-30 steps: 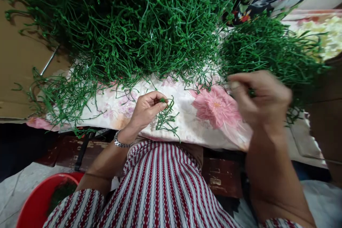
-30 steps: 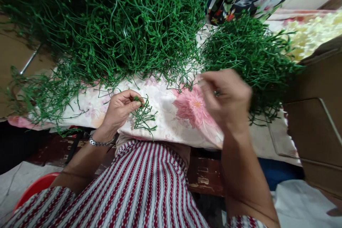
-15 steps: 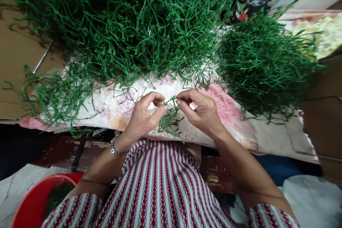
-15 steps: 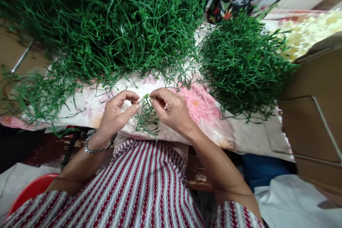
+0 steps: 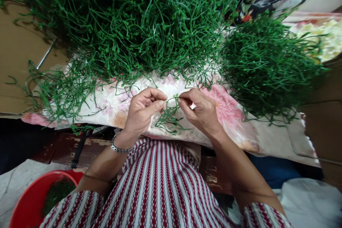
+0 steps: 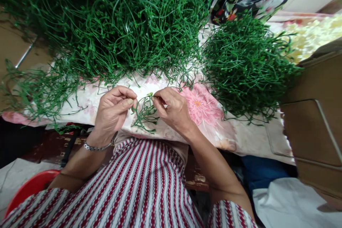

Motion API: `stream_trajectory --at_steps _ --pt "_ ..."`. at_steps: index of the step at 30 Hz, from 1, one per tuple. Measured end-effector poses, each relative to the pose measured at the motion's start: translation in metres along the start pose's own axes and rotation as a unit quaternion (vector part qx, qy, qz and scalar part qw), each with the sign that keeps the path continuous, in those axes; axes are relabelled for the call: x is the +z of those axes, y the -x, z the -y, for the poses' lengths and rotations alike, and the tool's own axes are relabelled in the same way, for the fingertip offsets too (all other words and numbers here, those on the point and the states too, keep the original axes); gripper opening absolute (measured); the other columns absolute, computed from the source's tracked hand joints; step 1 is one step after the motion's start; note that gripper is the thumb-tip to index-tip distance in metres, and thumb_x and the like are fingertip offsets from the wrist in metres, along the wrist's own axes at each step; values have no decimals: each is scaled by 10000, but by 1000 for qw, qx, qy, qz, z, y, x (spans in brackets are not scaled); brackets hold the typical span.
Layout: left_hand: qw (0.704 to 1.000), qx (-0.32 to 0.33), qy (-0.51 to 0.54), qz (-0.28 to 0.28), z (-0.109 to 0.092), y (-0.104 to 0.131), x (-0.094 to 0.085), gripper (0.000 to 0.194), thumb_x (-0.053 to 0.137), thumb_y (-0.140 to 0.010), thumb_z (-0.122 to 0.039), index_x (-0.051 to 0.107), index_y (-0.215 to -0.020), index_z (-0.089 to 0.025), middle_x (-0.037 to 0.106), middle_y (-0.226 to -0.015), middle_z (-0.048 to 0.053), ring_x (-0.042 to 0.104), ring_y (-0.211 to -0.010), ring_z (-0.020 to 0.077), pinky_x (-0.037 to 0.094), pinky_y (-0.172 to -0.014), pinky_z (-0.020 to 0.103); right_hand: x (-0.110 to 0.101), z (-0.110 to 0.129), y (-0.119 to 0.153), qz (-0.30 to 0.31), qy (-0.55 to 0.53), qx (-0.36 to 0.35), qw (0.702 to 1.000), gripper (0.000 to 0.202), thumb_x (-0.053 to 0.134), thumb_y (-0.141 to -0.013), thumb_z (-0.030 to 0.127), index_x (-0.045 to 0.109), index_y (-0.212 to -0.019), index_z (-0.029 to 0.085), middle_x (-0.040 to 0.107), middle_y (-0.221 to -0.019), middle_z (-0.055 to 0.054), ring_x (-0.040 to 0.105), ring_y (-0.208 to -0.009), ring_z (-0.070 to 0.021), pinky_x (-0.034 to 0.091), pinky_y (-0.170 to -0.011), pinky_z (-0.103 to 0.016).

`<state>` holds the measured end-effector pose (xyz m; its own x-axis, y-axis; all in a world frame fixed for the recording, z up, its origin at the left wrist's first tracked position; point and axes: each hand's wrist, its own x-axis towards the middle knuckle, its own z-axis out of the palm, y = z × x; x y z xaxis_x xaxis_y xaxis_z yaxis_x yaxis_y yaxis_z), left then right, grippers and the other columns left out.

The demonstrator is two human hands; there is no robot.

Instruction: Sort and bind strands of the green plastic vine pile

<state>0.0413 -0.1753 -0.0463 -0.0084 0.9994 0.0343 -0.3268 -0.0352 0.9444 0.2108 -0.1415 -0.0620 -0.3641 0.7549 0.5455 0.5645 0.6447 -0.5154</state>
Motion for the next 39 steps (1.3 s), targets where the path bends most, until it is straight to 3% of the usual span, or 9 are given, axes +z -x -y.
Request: stream_trajectory --at_steps 4,9,14,16,23,29,32,36,39 --pt "999 30 26 21 0 3 3 123 602 -770 -260 627 -826 -153 606 -677 29 558 -595 105 442 -538 219 0 0 1 -20 -17 52 998 98 551 -783 193 549 -688 166 539 -577 15 480 -514 -84 371 -497 -212" --pt "991 78 -70 -80 -2 32 -2 113 567 -804 -227 616 -896 -183 588 -729 8 513 -509 64 407 -465 193 -3 -1 7 -48 -85 135 986 121 558 -789 227 543 -687 164 533 -580 26 473 -496 -70 378 -485 -196" --pt "979 -120 -153 62 9 57 0 184 482 -854 -276 620 -865 -155 594 -663 12 468 -413 46 372 -406 183 0 1 15 -92 -154 188 966 127 555 -812 270 538 -741 167 538 -576 27 503 -484 -80 403 -478 -203" --pt "976 -175 -117 61 18 54 1 220 502 -838 -326 604 -926 -152 611 -709 19 460 -388 41 371 -389 184 3 3 18 -101 -187 189 959 108 554 -818 266 532 -766 173 542 -592 29 520 -496 -84 420 -492 -208" --pt "982 -148 99 -55 22 25 -1 143 620 -750 -277 568 -781 -147 623 -694 -3 529 -484 63 455 -491 194 11 12 30 -91 -244 30 965 43 532 -799 154 532 -814 194 582 -700 -25 576 -645 -135 485 -577 -273" --pt "972 -152 158 -83 13 17 -2 157 687 -662 -169 550 -732 -137 610 -652 -13 598 -583 95 468 -589 217 12 23 41 40 -116 -138 983 231 520 -757 53 569 -949 173 639 -847 -93 605 -794 -182 530 -668 -322" --pt "976 -132 141 -97 13 15 -7 180 694 -657 -179 528 -710 -139 583 -641 -30 610 -562 103 468 -569 226 0 25 44 90 -62 -167 980 324 553 -747 71 560 -1059 160 645 -861 -93 596 -786 -190 527 -666 -338" --pt "988 -95 91 -82 14 13 -12 198 693 -671 -211 512 -726 -151 549 -621 -51 596 -514 94 467 -557 231 -18 27 35 25 -84 -136 987 355 551 -738 58 576 -1069 186 634 -799 -66 599 -713 -165 520 -617 -309" --pt "993 -89 52 -49 18 16 -11 185 668 -706 -254 509 -732 -163 534 -596 -50 558 -479 80 442 -497 209 -13 29 24 27 -91 -143 985 352 534 -759 71 567 -1089 189 637 -924 -92 609 -839 -185 529 -700 -335"
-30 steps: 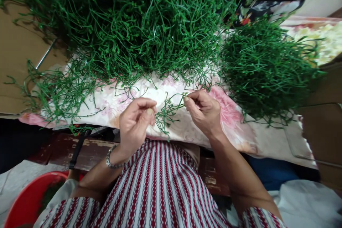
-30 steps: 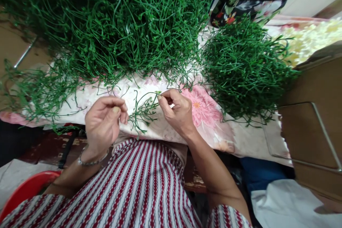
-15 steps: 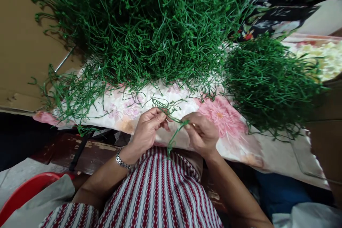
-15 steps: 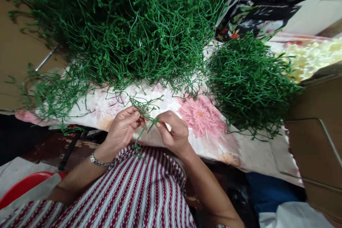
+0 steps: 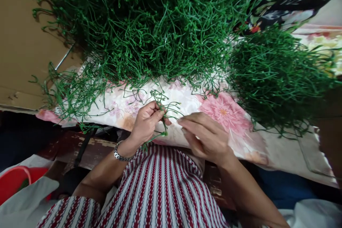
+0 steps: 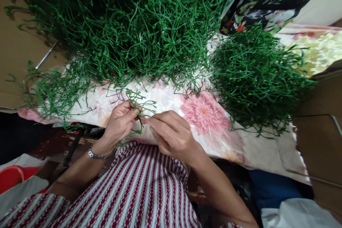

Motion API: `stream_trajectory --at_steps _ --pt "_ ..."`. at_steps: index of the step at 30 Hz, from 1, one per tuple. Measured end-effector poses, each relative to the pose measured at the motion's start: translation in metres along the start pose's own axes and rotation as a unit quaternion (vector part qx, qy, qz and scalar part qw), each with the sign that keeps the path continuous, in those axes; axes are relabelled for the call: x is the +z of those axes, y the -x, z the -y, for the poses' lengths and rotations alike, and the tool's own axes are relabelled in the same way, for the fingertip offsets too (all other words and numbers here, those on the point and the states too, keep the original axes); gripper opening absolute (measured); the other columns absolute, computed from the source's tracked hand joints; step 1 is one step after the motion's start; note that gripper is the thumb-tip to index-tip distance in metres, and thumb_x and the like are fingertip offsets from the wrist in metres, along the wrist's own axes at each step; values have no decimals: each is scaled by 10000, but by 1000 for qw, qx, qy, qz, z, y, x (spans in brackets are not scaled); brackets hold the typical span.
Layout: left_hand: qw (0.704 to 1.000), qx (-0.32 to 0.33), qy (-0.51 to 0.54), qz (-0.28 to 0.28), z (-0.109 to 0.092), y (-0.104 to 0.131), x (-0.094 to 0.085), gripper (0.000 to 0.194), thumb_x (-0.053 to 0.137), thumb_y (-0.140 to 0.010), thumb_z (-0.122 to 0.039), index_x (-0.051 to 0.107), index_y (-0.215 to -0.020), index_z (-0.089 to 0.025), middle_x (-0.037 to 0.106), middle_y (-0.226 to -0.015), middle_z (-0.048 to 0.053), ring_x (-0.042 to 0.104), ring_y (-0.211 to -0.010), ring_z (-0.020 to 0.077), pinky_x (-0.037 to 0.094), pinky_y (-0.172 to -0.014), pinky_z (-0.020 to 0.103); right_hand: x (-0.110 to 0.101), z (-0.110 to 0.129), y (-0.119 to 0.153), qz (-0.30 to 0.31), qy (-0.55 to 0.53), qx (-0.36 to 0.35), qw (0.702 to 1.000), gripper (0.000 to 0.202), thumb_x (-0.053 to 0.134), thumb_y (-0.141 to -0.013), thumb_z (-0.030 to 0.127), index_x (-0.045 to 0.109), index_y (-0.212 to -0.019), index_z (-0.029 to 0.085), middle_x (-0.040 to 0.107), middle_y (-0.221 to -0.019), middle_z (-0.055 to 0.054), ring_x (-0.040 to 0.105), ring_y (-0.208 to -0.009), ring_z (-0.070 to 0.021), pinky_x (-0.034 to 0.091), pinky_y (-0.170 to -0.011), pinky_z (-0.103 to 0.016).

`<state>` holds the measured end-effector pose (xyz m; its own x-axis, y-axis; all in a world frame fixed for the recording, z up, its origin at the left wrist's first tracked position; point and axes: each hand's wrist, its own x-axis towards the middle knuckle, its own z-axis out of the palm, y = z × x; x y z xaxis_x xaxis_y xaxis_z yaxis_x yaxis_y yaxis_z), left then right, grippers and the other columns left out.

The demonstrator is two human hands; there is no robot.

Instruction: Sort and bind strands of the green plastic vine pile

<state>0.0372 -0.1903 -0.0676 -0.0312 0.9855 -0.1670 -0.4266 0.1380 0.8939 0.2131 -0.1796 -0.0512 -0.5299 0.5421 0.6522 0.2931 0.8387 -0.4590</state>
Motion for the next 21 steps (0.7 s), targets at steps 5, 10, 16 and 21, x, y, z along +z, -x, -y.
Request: stream_trajectory --at_steps 5,10,16,21 --pt "999 -13 -33 28 8 6 0 190 624 -754 -322 506 -745 -173 499 -573 -57 474 -414 56 383 -421 188 28 -10 -7 27 7 28 999 274 503 -825 176 526 -1098 175 611 -993 -110 576 -918 -206 507 -773 -378" --pt "996 -43 -62 57 6 7 -5 168 619 -760 -287 531 -702 -155 512 -558 -41 489 -442 60 392 -464 190 35 -14 -1 16 -50 53 997 255 489 -836 191 478 -1090 172 600 -949 -89 554 -896 -193 478 -779 -372" --pt "990 -36 -121 61 11 5 -4 91 638 -707 -204 570 -735 -149 521 -572 -40 477 -453 51 381 -461 165 31 -8 8 52 -64 136 987 283 485 -842 185 439 -1120 193 582 -965 -76 556 -887 -174 483 -753 -330" --pt "979 14 -201 33 14 5 -1 61 588 -728 -164 529 -744 -168 531 -641 -41 459 -490 47 381 -480 157 30 -4 11 53 -125 233 963 158 470 -849 182 437 -1004 184 540 -856 -29 531 -737 -112 453 -653 -245"
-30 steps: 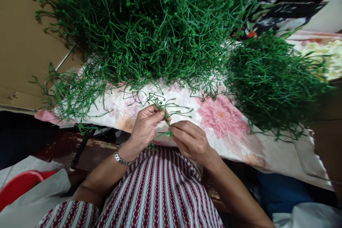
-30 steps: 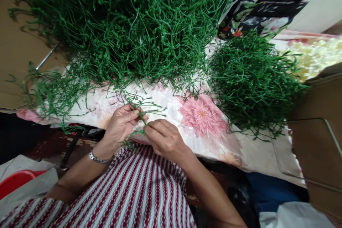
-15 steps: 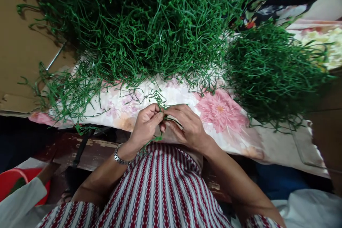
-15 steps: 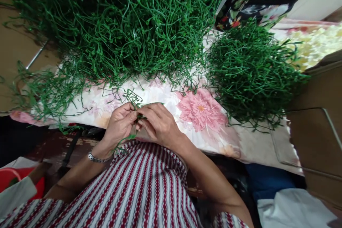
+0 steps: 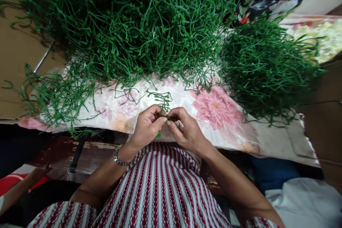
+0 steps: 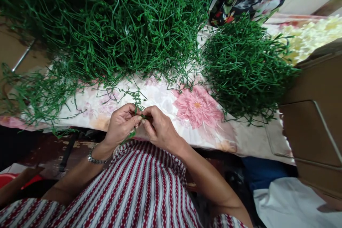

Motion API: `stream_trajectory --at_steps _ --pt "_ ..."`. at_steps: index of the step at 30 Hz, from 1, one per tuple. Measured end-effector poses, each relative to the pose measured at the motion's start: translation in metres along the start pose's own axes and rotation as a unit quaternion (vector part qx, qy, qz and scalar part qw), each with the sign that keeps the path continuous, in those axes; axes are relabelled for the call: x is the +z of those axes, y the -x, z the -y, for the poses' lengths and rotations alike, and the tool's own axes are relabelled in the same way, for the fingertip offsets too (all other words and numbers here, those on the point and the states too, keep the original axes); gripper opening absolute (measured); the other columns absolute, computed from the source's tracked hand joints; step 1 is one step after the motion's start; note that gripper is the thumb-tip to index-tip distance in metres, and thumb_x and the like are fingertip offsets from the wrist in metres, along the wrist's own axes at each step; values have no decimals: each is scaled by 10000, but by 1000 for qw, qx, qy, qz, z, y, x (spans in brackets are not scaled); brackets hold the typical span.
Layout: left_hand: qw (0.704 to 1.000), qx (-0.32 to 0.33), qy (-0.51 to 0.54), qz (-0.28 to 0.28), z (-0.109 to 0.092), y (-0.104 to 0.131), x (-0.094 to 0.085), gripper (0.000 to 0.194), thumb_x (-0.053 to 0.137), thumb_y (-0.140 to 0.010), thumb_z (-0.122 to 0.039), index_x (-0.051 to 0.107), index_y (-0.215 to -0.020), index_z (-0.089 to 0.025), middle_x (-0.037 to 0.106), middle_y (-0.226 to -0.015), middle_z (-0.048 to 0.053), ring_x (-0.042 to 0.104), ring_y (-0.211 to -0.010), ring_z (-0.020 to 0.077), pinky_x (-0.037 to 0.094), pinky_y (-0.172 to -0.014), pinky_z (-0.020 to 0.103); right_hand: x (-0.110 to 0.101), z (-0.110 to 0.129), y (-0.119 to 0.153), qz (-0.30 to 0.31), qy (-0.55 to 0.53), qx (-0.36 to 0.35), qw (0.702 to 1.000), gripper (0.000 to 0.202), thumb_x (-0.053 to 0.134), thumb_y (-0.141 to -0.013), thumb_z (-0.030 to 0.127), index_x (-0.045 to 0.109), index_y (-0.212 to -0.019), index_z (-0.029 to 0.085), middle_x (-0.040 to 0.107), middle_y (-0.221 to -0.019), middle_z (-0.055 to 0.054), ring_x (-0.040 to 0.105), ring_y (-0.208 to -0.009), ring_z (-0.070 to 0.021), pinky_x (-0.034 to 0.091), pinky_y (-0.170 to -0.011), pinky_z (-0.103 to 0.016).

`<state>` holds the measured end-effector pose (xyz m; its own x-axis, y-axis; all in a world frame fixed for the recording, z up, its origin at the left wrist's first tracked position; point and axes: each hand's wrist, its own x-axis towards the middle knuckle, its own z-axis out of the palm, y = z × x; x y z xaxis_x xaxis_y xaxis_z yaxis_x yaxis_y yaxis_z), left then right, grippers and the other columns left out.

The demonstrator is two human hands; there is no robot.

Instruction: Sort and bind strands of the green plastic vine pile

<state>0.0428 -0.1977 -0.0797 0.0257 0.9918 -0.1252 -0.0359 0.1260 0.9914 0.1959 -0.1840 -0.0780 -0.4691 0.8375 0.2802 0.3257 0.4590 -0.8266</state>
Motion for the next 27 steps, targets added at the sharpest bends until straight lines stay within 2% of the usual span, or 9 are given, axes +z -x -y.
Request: stream_trajectory --at_steps 4,7,10,14,20,24,27 --pt "992 66 -107 4 -1 0 0 28 562 -730 -139 577 -711 -152 584 -687 -7 533 -633 87 428 -600 176 -5 -2 0 66 -77 71 992 160 460 -876 258 440 -1006 166 514 -807 -6 494 -685 -92 417 -602 -210" --pt "988 95 -120 23 0 1 0 73 539 -744 -138 607 -722 -150 624 -719 10 563 -688 107 444 -644 189 -10 -3 -1 73 -36 70 994 165 492 -865 290 485 -962 157 543 -820 -18 509 -725 -106 402 -626 -215" --pt "986 90 -136 39 0 3 -1 92 515 -768 -139 579 -702 -149 586 -658 -11 527 -620 82 420 -589 169 -15 -2 -2 91 30 68 993 126 507 -855 263 519 -912 152 564 -781 -16 512 -695 -109 373 -606 -214" --pt "980 84 -175 52 -1 4 -4 60 509 -777 -145 552 -736 -150 546 -652 -23 496 -597 71 406 -572 162 -16 -1 -4 114 45 39 992 93 490 -850 194 540 -910 144 580 -811 -27 519 -732 -117 376 -649 -219" --pt "980 74 -164 90 -3 3 -8 127 496 -748 -97 566 -845 -140 612 -799 25 584 -753 119 465 -698 202 -14 -2 -3 66 47 -9 997 78 473 -845 182 521 -798 142 525 -747 -23 490 -714 -119 367 -648 -223" --pt "970 77 -184 136 -7 2 -9 104 485 -732 -72 573 -729 -129 590 -737 24 557 -711 118 452 -655 202 -17 1 -3 54 95 -54 993 74 453 -789 110 471 -730 151 438 -675 -5 411 -643 -115 328 -591 -227" --pt "957 63 -202 197 -13 -1 -10 91 524 -728 -98 587 -665 -121 576 -666 13 538 -669 118 438 -630 210 -21 2 -4 95 99 -70 988 116 430 -703 58 452 -747 162 430 -687 -4 391 -654 -123 322 -601 -235"
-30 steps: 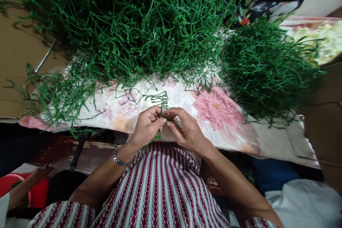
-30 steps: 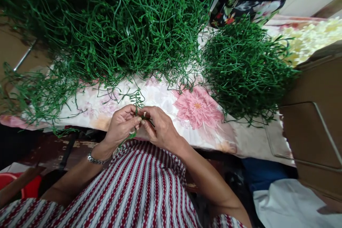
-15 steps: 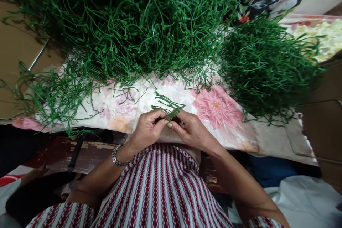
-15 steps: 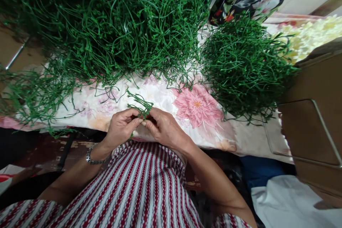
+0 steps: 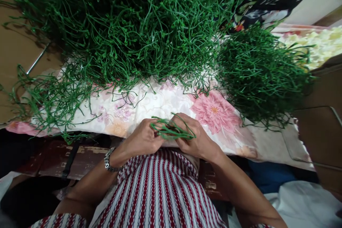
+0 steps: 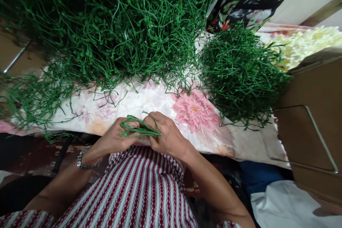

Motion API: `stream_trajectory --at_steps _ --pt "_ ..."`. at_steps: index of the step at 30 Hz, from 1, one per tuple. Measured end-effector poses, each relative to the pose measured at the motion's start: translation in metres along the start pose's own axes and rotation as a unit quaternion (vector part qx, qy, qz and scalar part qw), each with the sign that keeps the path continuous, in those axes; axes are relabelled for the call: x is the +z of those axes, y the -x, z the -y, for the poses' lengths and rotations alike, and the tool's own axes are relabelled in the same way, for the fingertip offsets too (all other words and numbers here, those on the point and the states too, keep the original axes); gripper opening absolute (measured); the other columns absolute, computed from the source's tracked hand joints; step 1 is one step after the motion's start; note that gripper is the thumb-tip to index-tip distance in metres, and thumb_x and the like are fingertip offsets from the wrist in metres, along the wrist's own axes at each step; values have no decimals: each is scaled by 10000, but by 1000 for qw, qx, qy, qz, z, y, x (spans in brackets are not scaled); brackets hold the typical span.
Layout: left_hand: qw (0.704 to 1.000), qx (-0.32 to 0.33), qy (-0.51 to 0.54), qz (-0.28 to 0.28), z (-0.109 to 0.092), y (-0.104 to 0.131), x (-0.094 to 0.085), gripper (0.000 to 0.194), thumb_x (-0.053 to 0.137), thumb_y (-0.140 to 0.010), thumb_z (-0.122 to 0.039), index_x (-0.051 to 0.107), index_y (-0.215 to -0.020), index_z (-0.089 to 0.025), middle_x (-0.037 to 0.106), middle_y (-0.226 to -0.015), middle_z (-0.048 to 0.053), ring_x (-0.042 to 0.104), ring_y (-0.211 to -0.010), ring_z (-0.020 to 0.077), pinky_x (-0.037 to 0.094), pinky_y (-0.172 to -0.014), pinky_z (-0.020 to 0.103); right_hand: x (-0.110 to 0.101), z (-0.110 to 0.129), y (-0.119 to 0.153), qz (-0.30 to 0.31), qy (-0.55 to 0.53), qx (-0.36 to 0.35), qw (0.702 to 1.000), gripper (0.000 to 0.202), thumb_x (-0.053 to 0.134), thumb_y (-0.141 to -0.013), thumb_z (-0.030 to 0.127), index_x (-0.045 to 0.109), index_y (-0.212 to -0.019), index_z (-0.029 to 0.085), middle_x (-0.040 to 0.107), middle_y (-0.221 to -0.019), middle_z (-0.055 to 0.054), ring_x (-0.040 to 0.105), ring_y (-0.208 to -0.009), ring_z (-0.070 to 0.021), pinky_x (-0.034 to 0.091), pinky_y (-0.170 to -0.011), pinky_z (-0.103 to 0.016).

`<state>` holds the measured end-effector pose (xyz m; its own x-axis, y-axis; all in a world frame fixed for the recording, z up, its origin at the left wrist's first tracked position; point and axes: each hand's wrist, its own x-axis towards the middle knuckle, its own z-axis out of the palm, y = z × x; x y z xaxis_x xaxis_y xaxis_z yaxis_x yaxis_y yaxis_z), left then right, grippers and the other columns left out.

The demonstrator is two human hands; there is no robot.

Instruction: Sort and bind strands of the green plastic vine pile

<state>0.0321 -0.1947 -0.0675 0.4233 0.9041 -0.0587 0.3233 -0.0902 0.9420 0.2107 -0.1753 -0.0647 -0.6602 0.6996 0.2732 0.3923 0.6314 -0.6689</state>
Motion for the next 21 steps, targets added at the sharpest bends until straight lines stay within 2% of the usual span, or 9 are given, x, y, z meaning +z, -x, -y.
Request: stream_trajectory --at_steps 2,4,6,9,12,15,18,21 --pt "998 -3 32 46 -1 -3 -3 113 542 -744 -135 596 -647 -116 570 -644 10 528 -643 111 428 -607 206 -3 -2 -1 33 -33 -2 999 124 435 -684 64 442 -751 168 426 -685 4 384 -648 -117 318 -606 -235" --pt "994 12 72 80 1 -5 -3 184 548 -767 -175 586 -598 -112 529 -590 -2 483 -584 88 394 -560 193 -4 -4 -1 58 -107 17 992 62 453 -739 111 432 -731 168 411 -665 20 372 -621 -99 309 -594 -223" --pt "989 38 113 88 6 -5 -1 278 565 -775 -216 543 -519 -111 429 -504 -25 395 -509 63 330 -495 186 -3 -6 -1 76 -220 50 971 132 468 -814 208 420 -700 163 373 -630 36 345 -579 -78 296 -559 -207" --pt "982 35 182 45 16 -2 6 387 606 -759 -282 479 -436 -112 324 -459 -39 308 -467 52 257 -449 201 2 -5 -2 83 -399 92 909 263 509 -836 358 431 -686 157 340 -591 47 329 -537 -65 289 -507 -193" --pt "971 -11 238 6 22 4 15 362 615 -753 -344 558 -487 -106 405 -471 -21 338 -466 59 264 -452 214 12 -4 -2 67 -494 128 857 305 549 -815 414 476 -692 144 420 -598 25 397 -556 -75 324 -517 -194" --pt "961 -25 274 -35 22 7 21 333 626 -742 -354 604 -524 -103 460 -466 -10 351 -450 59 272 -449 213 25 -3 1 32 -540 157 826 318 570 -799 432 491 -695 142 498 -634 2 452 -577 -83 356 -540 -198" --pt "953 -34 296 -59 20 7 22 344 635 -727 -346 580 -489 -105 454 -440 -15 339 -430 52 276 -442 206 31 -5 3 1 -537 159 829 314 558 -807 437 483 -711 147 524 -652 -4 474 -585 -89 377 -551 -203" --pt "956 -68 286 -5 17 4 15 352 627 -715 -351 549 -477 -104 440 -444 -20 340 -422 51 266 -422 197 24 -8 2 40 -465 122 876 300 523 -835 418 491 -719 144 513 -645 -1 477 -601 -91 376 -557 -201"
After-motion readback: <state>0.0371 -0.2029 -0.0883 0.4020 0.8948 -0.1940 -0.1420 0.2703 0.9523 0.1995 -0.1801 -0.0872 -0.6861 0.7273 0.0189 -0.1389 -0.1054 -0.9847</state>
